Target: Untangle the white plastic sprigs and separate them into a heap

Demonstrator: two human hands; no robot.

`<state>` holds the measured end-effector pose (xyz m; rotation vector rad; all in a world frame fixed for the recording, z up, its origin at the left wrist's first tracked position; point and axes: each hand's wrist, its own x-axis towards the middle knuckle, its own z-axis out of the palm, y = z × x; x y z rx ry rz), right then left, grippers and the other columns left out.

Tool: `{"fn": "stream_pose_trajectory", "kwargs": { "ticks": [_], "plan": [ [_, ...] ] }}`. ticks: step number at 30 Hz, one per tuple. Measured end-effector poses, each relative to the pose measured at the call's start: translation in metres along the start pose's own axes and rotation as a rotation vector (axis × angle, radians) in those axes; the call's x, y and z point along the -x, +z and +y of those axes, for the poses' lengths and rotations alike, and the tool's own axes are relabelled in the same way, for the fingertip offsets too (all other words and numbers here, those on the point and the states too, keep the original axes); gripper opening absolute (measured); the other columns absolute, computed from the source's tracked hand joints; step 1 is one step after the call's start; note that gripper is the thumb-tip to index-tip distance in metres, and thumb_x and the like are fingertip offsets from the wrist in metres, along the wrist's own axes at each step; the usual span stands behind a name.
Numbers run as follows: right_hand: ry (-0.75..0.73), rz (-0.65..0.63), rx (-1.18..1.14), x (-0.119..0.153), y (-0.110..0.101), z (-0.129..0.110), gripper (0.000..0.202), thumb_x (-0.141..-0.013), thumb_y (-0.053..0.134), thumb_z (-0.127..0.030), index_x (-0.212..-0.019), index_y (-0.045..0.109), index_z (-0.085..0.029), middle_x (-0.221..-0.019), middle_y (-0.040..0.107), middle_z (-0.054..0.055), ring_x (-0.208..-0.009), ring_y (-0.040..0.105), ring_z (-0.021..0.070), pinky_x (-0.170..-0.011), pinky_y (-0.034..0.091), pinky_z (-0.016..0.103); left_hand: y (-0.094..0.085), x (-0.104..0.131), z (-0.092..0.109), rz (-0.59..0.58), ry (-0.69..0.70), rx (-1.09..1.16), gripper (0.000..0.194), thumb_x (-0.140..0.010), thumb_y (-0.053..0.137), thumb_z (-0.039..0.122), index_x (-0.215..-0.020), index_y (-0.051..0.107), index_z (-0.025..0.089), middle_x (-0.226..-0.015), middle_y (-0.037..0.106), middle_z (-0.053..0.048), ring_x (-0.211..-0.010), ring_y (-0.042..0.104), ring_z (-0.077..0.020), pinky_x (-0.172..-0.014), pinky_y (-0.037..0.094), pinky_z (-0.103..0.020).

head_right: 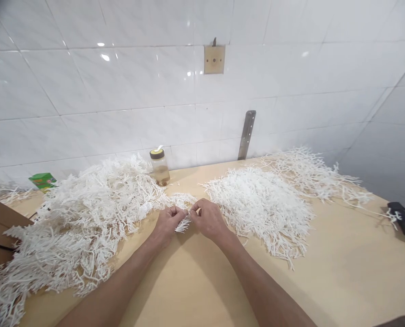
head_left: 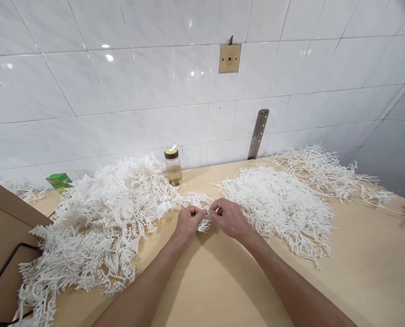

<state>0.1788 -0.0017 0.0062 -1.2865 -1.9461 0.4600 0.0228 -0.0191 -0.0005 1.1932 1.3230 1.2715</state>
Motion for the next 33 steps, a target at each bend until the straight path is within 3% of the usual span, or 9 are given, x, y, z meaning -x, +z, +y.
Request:
{"fn": "stream_pose_trajectory", "kwargs": {
  "ticks": [4, 9, 14, 18, 20, 23, 26, 33],
  "plan": [
    [-0.040, 0.106, 0.111, -0.001, 0.015, -0.002, 0.011, -0.079, 0.054, -0.017, -0.071, 0.061, -0.018, -0.078, 0.065, 0.004, -0.070, 0.058, 0.0163, -0.066, 0.041, 0.028, 0.005, -0.001, -0.004, 0.078, 0.059, -0.055, 0.024, -0.068, 0.069, 0.034, -0.057, 0.059, 0.015, -0.055, 0.050, 0.002, -0.054, 0.041, -0.0100, -0.053, 0.031, -0.024],
    [0.162, 0.195, 0.092, -0.005, 0.025, 0.007, 0.013, -0.078, 0.052, -0.018, -0.066, 0.055, -0.019, -0.069, 0.062, 0.004, -0.063, 0.054, 0.0168, -0.061, 0.039, 0.028, 0.002, 0.002, -0.006, 0.120, 0.091, -0.036, 0.025, -0.069, 0.069, 0.036, -0.058, 0.059, 0.015, -0.053, 0.049, 0.003, -0.053, 0.040, -0.0095, -0.053, 0.031, -0.023],
    [0.101, 0.382, 0.253, -0.010, 0.001, 0.038, 0.011, -0.081, 0.049, -0.018, -0.071, 0.054, -0.019, -0.076, 0.061, 0.006, -0.071, 0.054, 0.0191, -0.067, 0.039, 0.030, -0.002, 0.005, -0.003, 0.047, 0.036, 0.059, 0.035, -0.070, 0.071, 0.045, -0.056, 0.055, 0.016, -0.048, 0.037, 0.006, -0.047, 0.029, -0.0071, -0.048, 0.023, -0.023],
    [0.173, 0.457, 0.357, -0.011, -0.020, 0.049, 0.012, -0.080, 0.049, -0.013, -0.085, 0.060, -0.016, -0.097, 0.063, 0.011, -0.067, 0.054, 0.0169, -0.064, 0.040, 0.030, -0.002, 0.003, -0.003, 0.031, -0.021, 0.134, 0.039, -0.068, 0.073, 0.048, -0.055, 0.053, 0.016, -0.047, 0.035, 0.006, -0.046, 0.027, -0.0067, -0.047, 0.019, -0.023],
    [0.136, 0.434, 0.286, -0.010, -0.021, 0.043, 0.014, -0.081, 0.051, -0.015, -0.089, 0.063, -0.016, -0.101, 0.064, 0.011, -0.062, 0.054, 0.0149, -0.064, 0.043, 0.031, -0.003, 0.001, -0.005, 0.021, -0.038, 0.144, 0.039, -0.067, 0.073, 0.047, -0.056, 0.053, 0.016, -0.047, 0.035, 0.006, -0.046, 0.026, -0.0066, -0.047, 0.019, -0.023],
    [-0.045, 0.250, 0.008, -0.006, -0.010, 0.025, 0.014, -0.086, 0.055, -0.025, -0.088, 0.067, -0.019, -0.090, 0.068, 0.006, -0.059, 0.056, 0.0138, -0.063, 0.047, 0.029, -0.003, 0.000, -0.006, 0.015, -0.036, 0.150, 0.039, -0.069, 0.072, 0.048, -0.055, 0.053, 0.016, -0.047, 0.037, 0.006, -0.047, 0.028, -0.0069, -0.047, 0.021, -0.023],
    [-0.182, 0.123, -0.136, -0.001, 0.004, 0.008, 0.016, -0.089, 0.056, -0.031, -0.090, 0.068, -0.020, -0.094, 0.069, 0.006, -0.057, 0.055, 0.0117, -0.059, 0.048, 0.027, -0.003, 0.000, -0.005, 0.037, -0.021, 0.151, 0.039, -0.067, 0.073, 0.047, -0.054, 0.053, 0.016, -0.049, 0.039, 0.005, -0.049, 0.031, -0.0076, -0.049, 0.024, -0.023],
    [-0.209, 0.153, -0.101, 0.000, 0.010, 0.006, 0.015, -0.090, 0.056, -0.028, -0.087, 0.068, -0.019, -0.093, 0.068, 0.008, -0.064, 0.057, 0.0136, -0.065, 0.050, 0.029, -0.003, 0.000, -0.003, -0.003, -0.014, 0.127, 0.039, -0.065, 0.074, 0.050, -0.059, 0.061, 0.014, -0.051, 0.045, 0.003, -0.051, 0.036, -0.0088, -0.050, 0.027, -0.023]
  ]
}}
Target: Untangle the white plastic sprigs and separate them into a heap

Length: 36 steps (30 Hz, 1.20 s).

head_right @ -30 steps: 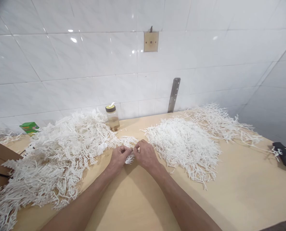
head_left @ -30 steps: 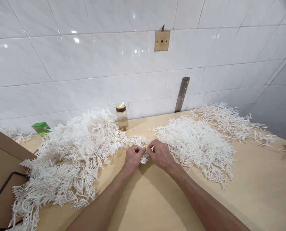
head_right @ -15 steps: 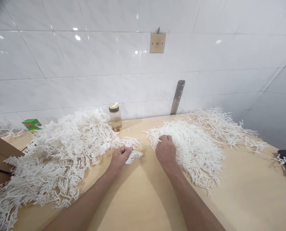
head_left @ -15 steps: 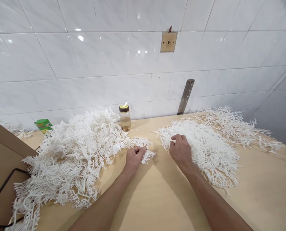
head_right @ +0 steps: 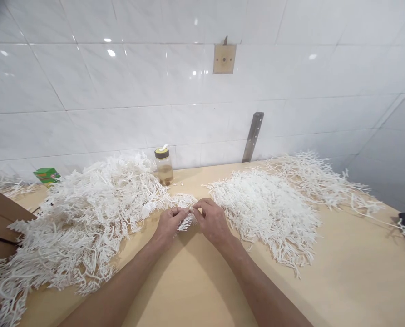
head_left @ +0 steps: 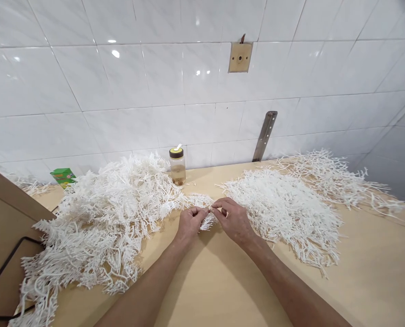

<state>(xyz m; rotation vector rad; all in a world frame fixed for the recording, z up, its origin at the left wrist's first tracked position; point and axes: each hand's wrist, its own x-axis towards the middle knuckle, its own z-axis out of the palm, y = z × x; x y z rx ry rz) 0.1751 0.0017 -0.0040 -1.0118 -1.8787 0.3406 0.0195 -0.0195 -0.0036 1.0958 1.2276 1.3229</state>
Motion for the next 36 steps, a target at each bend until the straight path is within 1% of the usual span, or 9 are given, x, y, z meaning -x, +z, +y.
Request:
{"fn": "stream_pose_trajectory", "kwargs": {
  "ticks": [7, 12, 19, 22, 24, 27, 32, 34, 36],
  "plan": [
    [0.022, 0.000, -0.028, 0.001, 0.005, -0.008, 0.016, -0.089, 0.049, -0.021, -0.085, 0.065, -0.018, -0.088, 0.067, 0.007, -0.069, 0.060, 0.0147, -0.064, 0.049, 0.027, 0.000, 0.001, 0.000, -0.030, 0.002, -0.020, 0.040, -0.067, 0.074, 0.051, -0.061, 0.062, 0.013, -0.053, 0.044, 0.003, -0.052, 0.035, -0.0086, -0.051, 0.027, -0.023],
    [0.044, 0.000, -0.004, 0.001, 0.007, -0.004, 0.015, -0.090, 0.049, -0.021, -0.082, 0.062, -0.018, -0.082, 0.065, 0.005, -0.072, 0.058, 0.0158, -0.067, 0.047, 0.028, 0.001, 0.001, -0.001, -0.024, -0.015, -0.027, 0.041, -0.068, 0.074, 0.051, -0.059, 0.061, 0.014, -0.051, 0.043, 0.003, -0.050, 0.035, -0.0085, -0.049, 0.027, -0.023],
    [-0.014, -0.014, 0.230, 0.003, 0.016, 0.000, 0.016, -0.092, 0.041, -0.018, -0.086, 0.055, -0.018, -0.086, 0.060, 0.007, -0.075, 0.056, 0.0181, -0.066, 0.042, 0.029, 0.003, 0.001, 0.000, 0.007, 0.023, -0.098, 0.035, -0.067, 0.073, 0.046, -0.056, 0.059, 0.015, -0.052, 0.047, 0.002, -0.051, 0.037, -0.0091, -0.049, 0.027, -0.023],
    [0.037, -0.018, 0.307, 0.003, 0.024, 0.000, 0.015, -0.090, 0.040, -0.018, -0.083, 0.053, -0.018, -0.083, 0.060, 0.007, -0.071, 0.054, 0.0184, -0.062, 0.039, 0.028, 0.004, 0.001, -0.001, 0.043, 0.051, -0.106, 0.034, -0.067, 0.072, 0.044, -0.054, 0.058, 0.016, -0.050, 0.046, 0.002, -0.050, 0.036, -0.0090, -0.048, 0.026, -0.023],
    [0.138, 0.011, 0.327, 0.001, 0.025, 0.004, 0.015, -0.088, 0.041, -0.018, -0.077, 0.052, -0.020, -0.076, 0.059, 0.005, -0.067, 0.053, 0.0177, -0.059, 0.037, 0.028, 0.004, 0.002, -0.002, 0.060, 0.071, -0.098, 0.033, -0.067, 0.071, 0.044, -0.054, 0.060, 0.016, -0.051, 0.048, 0.002, -0.050, 0.037, -0.0095, -0.048, 0.027, -0.023],
    [0.310, 0.085, 0.338, -0.003, 0.012, 0.016, 0.016, -0.083, 0.043, -0.018, -0.069, 0.051, -0.021, -0.065, 0.058, 0.003, -0.060, 0.051, 0.0166, -0.057, 0.035, 0.027, 0.003, 0.003, -0.002, 0.065, 0.082, -0.084, 0.034, -0.066, 0.072, 0.046, -0.057, 0.061, 0.015, -0.051, 0.047, 0.003, -0.050, 0.036, -0.0091, -0.049, 0.027, -0.023],
    [0.425, 0.245, 0.286, -0.012, -0.029, 0.033, 0.009, -0.078, 0.047, -0.021, -0.075, 0.056, -0.020, -0.068, 0.063, 0.004, -0.064, 0.056, 0.0188, -0.062, 0.039, 0.030, -0.001, 0.003, 0.000, -0.001, 0.022, -0.012, 0.042, -0.068, 0.071, 0.054, -0.057, 0.056, 0.016, -0.047, 0.036, 0.006, -0.046, 0.028, -0.0069, -0.047, 0.023, -0.023],
    [0.451, 0.278, 0.329, -0.013, -0.041, 0.035, 0.008, -0.078, 0.049, -0.019, -0.080, 0.057, -0.019, -0.074, 0.065, 0.005, -0.068, 0.057, 0.0196, -0.065, 0.040, 0.030, -0.003, 0.002, 0.000, -0.026, 0.017, 0.008, 0.042, -0.068, 0.072, 0.054, -0.058, 0.056, 0.016, -0.048, 0.036, 0.006, -0.047, 0.029, -0.0071, -0.047, 0.024, -0.022],
    [0.458, 0.268, 0.399, -0.012, -0.047, 0.036, 0.008, -0.080, 0.051, -0.020, -0.085, 0.057, -0.019, -0.075, 0.064, 0.005, -0.068, 0.057, 0.0196, -0.065, 0.039, 0.031, -0.004, 0.000, -0.001, -0.038, 0.011, 0.035, 0.040, -0.067, 0.074, 0.053, -0.064, 0.058, 0.016, -0.050, 0.041, 0.006, -0.048, 0.033, -0.0075, -0.047, 0.027, -0.021]
  ]
}}
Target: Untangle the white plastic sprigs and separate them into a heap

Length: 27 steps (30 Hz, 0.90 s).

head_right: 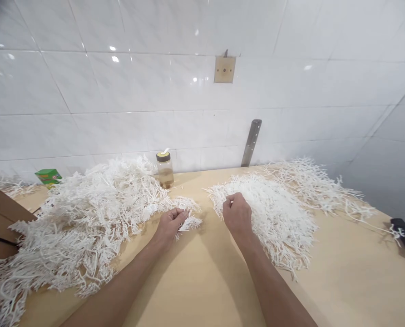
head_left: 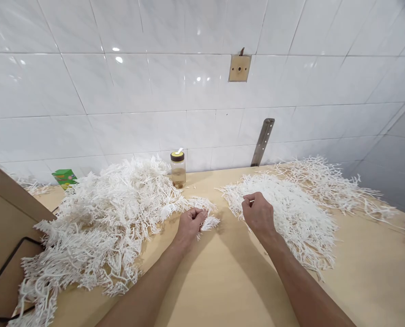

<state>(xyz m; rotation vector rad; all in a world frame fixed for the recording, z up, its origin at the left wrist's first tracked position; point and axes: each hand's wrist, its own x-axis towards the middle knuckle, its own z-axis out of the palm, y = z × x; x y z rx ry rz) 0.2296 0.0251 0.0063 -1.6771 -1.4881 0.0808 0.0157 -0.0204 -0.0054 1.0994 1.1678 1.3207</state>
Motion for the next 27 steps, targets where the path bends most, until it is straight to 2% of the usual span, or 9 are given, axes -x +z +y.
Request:
{"fn": "stream_pose_trajectory", "kwargs": {
  "ticks": [3, 5, 7, 9, 12, 17, 21, 27],
  "plan": [
    [-0.068, -0.002, 0.102, 0.002, -0.003, -0.001, 0.010, -0.085, 0.053, -0.024, -0.088, 0.059, -0.017, -0.088, 0.063, 0.009, -0.067, 0.056, 0.0188, -0.063, 0.039, 0.032, -0.001, -0.002, -0.003, -0.004, -0.014, 0.038, 0.038, -0.064, 0.077, 0.050, -0.070, 0.059, 0.016, -0.054, 0.046, 0.005, -0.049, 0.037, -0.0077, -0.048, 0.029, -0.021],
    [-0.154, -0.002, 0.073, 0.006, -0.003, -0.006, 0.012, -0.086, 0.053, -0.024, -0.087, 0.062, -0.016, -0.101, 0.062, 0.013, -0.069, 0.057, 0.0178, -0.065, 0.041, 0.032, -0.002, -0.003, -0.004, -0.009, -0.019, 0.033, 0.039, -0.065, 0.077, 0.050, -0.068, 0.058, 0.016, -0.054, 0.047, 0.004, -0.049, 0.037, -0.0075, -0.048, 0.029, -0.021],
    [-0.279, -0.055, -0.094, 0.012, -0.001, -0.017, 0.015, -0.088, 0.050, -0.023, -0.086, 0.064, -0.018, -0.102, 0.063, 0.011, -0.072, 0.059, 0.0171, -0.068, 0.045, 0.032, -0.002, -0.004, -0.004, -0.019, -0.024, 0.019, 0.040, -0.066, 0.076, 0.051, -0.064, 0.057, 0.016, -0.053, 0.046, 0.004, -0.049, 0.037, -0.0075, -0.049, 0.028, -0.021],
    [-0.415, -0.170, -0.329, 0.019, 0.003, -0.029, 0.017, -0.090, 0.050, -0.023, -0.086, 0.066, -0.020, -0.098, 0.067, 0.008, -0.078, 0.062, 0.0169, -0.070, 0.049, 0.030, -0.002, -0.004, -0.003, -0.030, -0.030, 0.018, 0.041, -0.067, 0.075, 0.052, -0.063, 0.057, 0.015, -0.053, 0.046, 0.004, -0.050, 0.038, -0.0078, -0.049, 0.028, -0.021],
    [-0.509, -0.306, -0.483, 0.032, 0.011, -0.043, 0.014, -0.089, 0.054, -0.023, -0.087, 0.068, -0.021, -0.098, 0.068, 0.006, -0.074, 0.062, 0.0149, -0.065, 0.050, 0.027, -0.002, -0.003, 0.000, -0.041, -0.035, 0.049, 0.042, -0.066, 0.076, 0.052, -0.064, 0.057, 0.015, -0.054, 0.046, 0.004, -0.051, 0.038, -0.0082, -0.050, 0.029, -0.022],
    [-0.521, -0.349, -0.424, 0.042, 0.020, -0.044, 0.012, -0.088, 0.057, -0.021, -0.094, 0.067, -0.021, -0.099, 0.067, 0.006, -0.059, 0.055, 0.0110, -0.066, 0.050, 0.028, -0.001, -0.001, 0.007, -0.040, -0.060, 0.048, 0.046, -0.064, 0.077, 0.055, -0.062, 0.056, 0.015, -0.054, 0.043, 0.004, -0.052, 0.036, -0.0083, -0.050, 0.028, -0.022],
    [-0.545, -0.333, -0.401, 0.042, 0.019, -0.044, 0.014, -0.089, 0.056, -0.020, -0.095, 0.067, -0.021, -0.102, 0.066, 0.007, -0.063, 0.057, 0.0119, -0.068, 0.050, 0.028, 0.000, 0.000, 0.007, -0.023, -0.066, 0.031, 0.047, -0.065, 0.076, 0.057, -0.061, 0.054, 0.015, -0.054, 0.040, 0.005, -0.052, 0.034, -0.0079, -0.050, 0.026, -0.022],
    [-0.543, -0.332, -0.431, 0.044, 0.018, -0.047, 0.011, -0.089, 0.054, -0.018, -0.088, 0.064, -0.020, -0.094, 0.066, 0.005, -0.062, 0.056, 0.0115, -0.064, 0.048, 0.026, 0.001, 0.000, 0.005, 0.003, -0.060, -0.015, 0.049, -0.064, 0.075, 0.059, -0.059, 0.052, 0.016, -0.053, 0.040, 0.005, -0.051, 0.034, -0.0082, -0.050, 0.026, -0.023]
  ]
}}
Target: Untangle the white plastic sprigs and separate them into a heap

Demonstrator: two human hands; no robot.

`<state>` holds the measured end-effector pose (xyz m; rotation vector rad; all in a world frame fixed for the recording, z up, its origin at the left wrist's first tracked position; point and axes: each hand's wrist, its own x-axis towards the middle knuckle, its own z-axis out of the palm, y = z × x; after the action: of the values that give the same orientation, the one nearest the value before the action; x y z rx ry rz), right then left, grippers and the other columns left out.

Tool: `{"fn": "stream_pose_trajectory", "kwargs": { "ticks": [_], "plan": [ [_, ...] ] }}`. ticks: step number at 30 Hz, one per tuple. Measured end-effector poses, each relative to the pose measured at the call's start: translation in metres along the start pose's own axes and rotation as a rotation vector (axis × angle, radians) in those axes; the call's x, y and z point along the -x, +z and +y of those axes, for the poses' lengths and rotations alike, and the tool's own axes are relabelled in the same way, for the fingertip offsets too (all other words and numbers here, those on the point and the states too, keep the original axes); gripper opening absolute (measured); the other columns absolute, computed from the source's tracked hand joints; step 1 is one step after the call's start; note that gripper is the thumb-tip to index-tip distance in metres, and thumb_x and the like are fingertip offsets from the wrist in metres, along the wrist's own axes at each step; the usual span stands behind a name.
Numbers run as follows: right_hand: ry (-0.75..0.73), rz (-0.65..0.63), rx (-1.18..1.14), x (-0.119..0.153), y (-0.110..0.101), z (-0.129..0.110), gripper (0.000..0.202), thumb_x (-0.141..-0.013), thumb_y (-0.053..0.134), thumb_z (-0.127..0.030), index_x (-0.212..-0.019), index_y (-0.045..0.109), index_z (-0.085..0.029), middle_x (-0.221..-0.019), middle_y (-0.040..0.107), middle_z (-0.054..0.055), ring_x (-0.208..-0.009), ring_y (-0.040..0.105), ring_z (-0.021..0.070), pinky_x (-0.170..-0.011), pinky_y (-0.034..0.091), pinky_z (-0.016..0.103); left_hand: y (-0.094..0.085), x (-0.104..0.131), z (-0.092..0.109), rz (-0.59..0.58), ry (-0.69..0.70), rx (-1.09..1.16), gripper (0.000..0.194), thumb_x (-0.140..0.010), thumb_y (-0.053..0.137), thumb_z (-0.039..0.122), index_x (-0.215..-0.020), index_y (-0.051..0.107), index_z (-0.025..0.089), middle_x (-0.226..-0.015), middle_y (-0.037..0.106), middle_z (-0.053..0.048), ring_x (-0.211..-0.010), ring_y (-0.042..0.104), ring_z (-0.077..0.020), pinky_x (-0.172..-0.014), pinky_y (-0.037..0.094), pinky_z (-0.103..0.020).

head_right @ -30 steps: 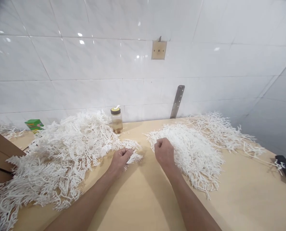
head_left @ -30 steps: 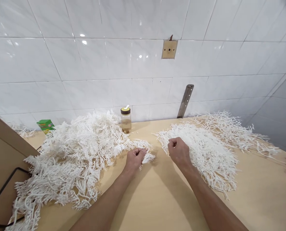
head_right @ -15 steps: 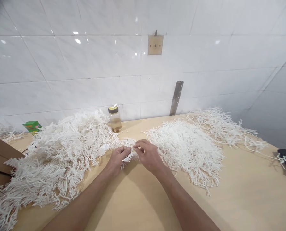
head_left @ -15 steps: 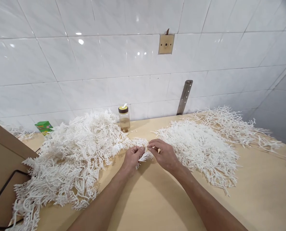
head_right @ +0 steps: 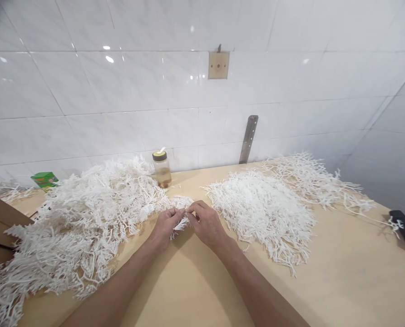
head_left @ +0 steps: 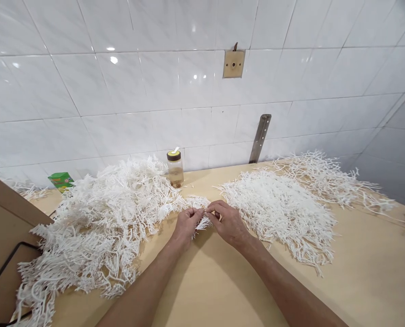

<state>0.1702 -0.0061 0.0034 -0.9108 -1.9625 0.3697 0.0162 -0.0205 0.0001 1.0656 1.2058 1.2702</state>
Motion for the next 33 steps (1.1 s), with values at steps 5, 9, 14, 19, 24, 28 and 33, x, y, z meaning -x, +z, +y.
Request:
{"fn": "stream_pose_trajectory", "kwargs": {
  "ticks": [5, 9, 14, 19, 24, 28, 33],
  "plan": [
    [-0.020, -0.020, 0.002, 0.001, 0.002, 0.003, 0.010, -0.088, 0.052, -0.015, -0.086, 0.061, -0.020, -0.089, 0.065, 0.005, -0.063, 0.057, 0.0120, -0.064, 0.047, 0.026, -0.001, 0.000, 0.000, 0.000, 0.040, -0.058, 0.048, -0.067, 0.071, 0.059, -0.059, 0.053, 0.016, -0.053, 0.040, 0.005, -0.051, 0.035, -0.0084, -0.050, 0.027, -0.023],
    [0.006, -0.046, 0.071, 0.001, 0.000, 0.004, 0.009, -0.087, 0.053, -0.014, -0.083, 0.059, -0.020, -0.085, 0.064, 0.003, -0.066, 0.057, 0.0127, -0.065, 0.044, 0.026, -0.002, -0.003, -0.004, -0.031, 0.049, -0.092, 0.044, -0.068, 0.071, 0.057, -0.062, 0.056, 0.016, -0.054, 0.045, 0.004, -0.052, 0.038, -0.0092, -0.051, 0.028, -0.023],
    [0.066, -0.080, 0.234, 0.004, 0.006, 0.003, 0.011, -0.083, 0.053, -0.013, -0.076, 0.055, -0.020, -0.078, 0.062, 0.001, -0.062, 0.053, 0.0125, -0.062, 0.038, 0.025, 0.001, -0.007, -0.012, 0.061, 0.147, -0.278, 0.034, -0.072, 0.065, 0.047, -0.059, 0.054, 0.017, -0.053, 0.047, 0.003, -0.052, 0.040, -0.0105, -0.052, 0.030, -0.024],
    [0.245, -0.032, 0.346, 0.003, 0.020, 0.006, 0.014, -0.085, 0.049, -0.016, -0.072, 0.051, -0.020, -0.071, 0.059, 0.003, -0.064, 0.052, 0.0155, -0.060, 0.034, 0.026, 0.004, -0.007, -0.016, 0.153, 0.216, -0.309, 0.030, -0.074, 0.063, 0.042, -0.058, 0.052, 0.018, -0.054, 0.048, 0.003, -0.054, 0.042, -0.0111, -0.054, 0.033, -0.025],
    [0.436, 0.155, 0.412, -0.002, -0.004, 0.032, 0.012, -0.083, 0.048, -0.016, -0.072, 0.051, -0.020, -0.073, 0.061, 0.004, -0.067, 0.053, 0.0173, -0.064, 0.036, 0.028, -0.003, -0.004, -0.012, 0.066, 0.107, -0.081, 0.040, -0.073, 0.067, 0.051, -0.060, 0.048, 0.018, -0.049, 0.037, 0.007, -0.047, 0.030, -0.0074, -0.048, 0.024, -0.023],
    [0.474, 0.292, 0.467, -0.003, -0.033, 0.054, 0.005, -0.082, 0.051, -0.020, -0.080, 0.056, -0.019, -0.074, 0.061, 0.005, -0.068, 0.055, 0.0191, -0.068, 0.039, 0.031, -0.007, -0.005, -0.007, 0.002, 0.026, 0.032, 0.045, -0.067, 0.074, 0.054, -0.058, 0.049, 0.017, -0.049, 0.037, 0.006, -0.047, 0.029, -0.0064, -0.047, 0.021, -0.023],
    [0.248, 0.293, 0.293, -0.005, -0.030, 0.037, 0.013, -0.085, 0.054, -0.026, -0.083, 0.064, -0.018, -0.092, 0.065, 0.008, -0.059, 0.055, 0.0137, -0.068, 0.046, 0.032, -0.008, -0.005, -0.004, -0.021, 0.003, 0.066, 0.045, -0.066, 0.076, 0.055, -0.060, 0.055, 0.016, -0.052, 0.043, 0.005, -0.049, 0.035, -0.0077, -0.049, 0.024, -0.023]
  ]
}}
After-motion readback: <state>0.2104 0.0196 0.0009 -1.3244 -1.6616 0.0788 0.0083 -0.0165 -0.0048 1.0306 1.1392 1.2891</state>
